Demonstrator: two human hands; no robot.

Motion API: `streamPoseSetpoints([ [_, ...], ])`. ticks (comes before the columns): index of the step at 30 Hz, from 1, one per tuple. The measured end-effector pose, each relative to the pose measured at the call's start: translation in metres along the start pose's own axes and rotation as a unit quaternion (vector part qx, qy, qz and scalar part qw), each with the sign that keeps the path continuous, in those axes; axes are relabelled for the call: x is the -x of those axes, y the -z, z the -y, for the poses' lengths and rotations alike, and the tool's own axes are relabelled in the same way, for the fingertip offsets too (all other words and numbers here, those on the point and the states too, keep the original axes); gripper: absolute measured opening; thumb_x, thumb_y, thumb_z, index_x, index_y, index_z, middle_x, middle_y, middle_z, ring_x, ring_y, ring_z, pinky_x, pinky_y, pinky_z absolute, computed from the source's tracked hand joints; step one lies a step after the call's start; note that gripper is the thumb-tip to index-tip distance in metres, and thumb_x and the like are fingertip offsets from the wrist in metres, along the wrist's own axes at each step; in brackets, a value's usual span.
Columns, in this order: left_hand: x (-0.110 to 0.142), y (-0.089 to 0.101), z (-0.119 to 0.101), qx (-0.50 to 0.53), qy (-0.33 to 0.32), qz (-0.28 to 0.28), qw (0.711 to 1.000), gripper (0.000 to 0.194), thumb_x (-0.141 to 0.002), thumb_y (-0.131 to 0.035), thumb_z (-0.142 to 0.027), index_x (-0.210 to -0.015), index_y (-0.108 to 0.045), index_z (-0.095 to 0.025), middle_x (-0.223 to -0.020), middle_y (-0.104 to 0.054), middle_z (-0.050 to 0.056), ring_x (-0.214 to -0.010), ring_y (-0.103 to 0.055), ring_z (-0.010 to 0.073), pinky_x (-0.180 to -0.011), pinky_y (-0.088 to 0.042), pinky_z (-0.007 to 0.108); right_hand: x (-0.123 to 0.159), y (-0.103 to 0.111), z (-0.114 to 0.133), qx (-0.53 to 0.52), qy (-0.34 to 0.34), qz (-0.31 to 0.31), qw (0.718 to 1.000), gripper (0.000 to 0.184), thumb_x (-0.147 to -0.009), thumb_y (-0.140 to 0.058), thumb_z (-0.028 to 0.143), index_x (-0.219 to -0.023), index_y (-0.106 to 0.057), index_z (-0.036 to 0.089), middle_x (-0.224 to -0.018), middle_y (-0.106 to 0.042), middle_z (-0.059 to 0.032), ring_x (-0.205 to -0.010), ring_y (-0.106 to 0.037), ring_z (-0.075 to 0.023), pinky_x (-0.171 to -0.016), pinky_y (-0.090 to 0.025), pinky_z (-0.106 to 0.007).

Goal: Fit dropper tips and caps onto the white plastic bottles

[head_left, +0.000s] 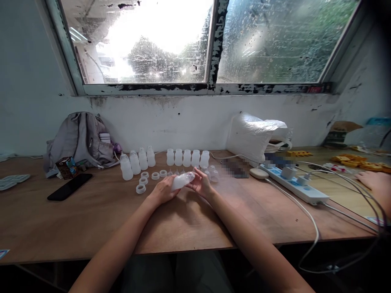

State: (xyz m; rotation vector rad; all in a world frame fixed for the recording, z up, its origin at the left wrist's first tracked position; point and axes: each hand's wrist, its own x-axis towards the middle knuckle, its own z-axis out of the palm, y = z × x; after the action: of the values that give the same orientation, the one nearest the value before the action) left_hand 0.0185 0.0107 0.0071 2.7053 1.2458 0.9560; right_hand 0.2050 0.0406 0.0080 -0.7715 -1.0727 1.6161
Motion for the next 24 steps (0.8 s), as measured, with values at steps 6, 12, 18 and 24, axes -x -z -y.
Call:
streamPoseSetpoints([
  [6, 0.000, -0.010, 0.011, 0.087, 0.088, 0.030, 0.992, 0.053, -0.072, -0.047, -0.025, -0.119, -0.026, -0.014, -0.118, -0.039, 0.014, -0.110, -0.038, 0.0246, -0.093, -0.030, 0.041, 0.005, -0.002, 0.009, -0.122, 0.002, 0.056, 0.991, 0.029, -0.075, -0.045, 0.039, -0.080, -0.062, 0.015, -0.087, -0.063, -0.0080, -0.088, -0.056, -0.0193, -0.082, -0.043, -0.034],
  [12, -0.003, -0.018, 0.006, 0.239, 0.103, 0.035, 0.965, 0.044, -0.072, -0.052, -0.039, -0.106, -0.038, -0.016, -0.102, -0.050, 0.008, -0.094, -0.049, 0.0202, -0.082, -0.040, 0.033, 0.006, -0.002, 0.010, -0.173, 0.032, 0.074, 0.982, 0.025, -0.076, -0.046, 0.030, -0.081, -0.063, 0.013, -0.090, -0.064, -0.0098, -0.094, -0.055, -0.0191, -0.088, -0.040, -0.032],
  [18, -0.005, -0.017, 0.006, 0.202, 0.129, -0.044, 0.970, 0.062, -0.055, -0.067, -0.044, -0.104, -0.041, -0.017, -0.095, -0.053, 0.007, -0.083, -0.052, 0.0193, -0.073, -0.043, 0.032, -0.002, 0.006, 0.004, -0.194, 0.013, -0.051, 0.979, 0.018, -0.074, -0.045, 0.023, -0.068, -0.061, 0.016, -0.065, -0.064, -0.0050, -0.061, -0.058, -0.0150, -0.067, -0.047, -0.031],
  [24, -0.018, 0.015, -0.004, 0.190, 0.097, -0.190, 0.958, 0.037, -0.075, -0.050, -0.037, -0.107, -0.044, -0.019, -0.102, -0.052, 0.007, -0.088, -0.051, 0.0158, -0.080, -0.040, 0.030, -0.004, 0.006, 0.003, -0.158, -0.007, -0.091, 0.983, 0.016, -0.071, -0.046, 0.022, -0.067, -0.060, 0.016, -0.056, -0.060, -0.0016, -0.046, -0.052, -0.0112, -0.048, -0.043, -0.025],
])
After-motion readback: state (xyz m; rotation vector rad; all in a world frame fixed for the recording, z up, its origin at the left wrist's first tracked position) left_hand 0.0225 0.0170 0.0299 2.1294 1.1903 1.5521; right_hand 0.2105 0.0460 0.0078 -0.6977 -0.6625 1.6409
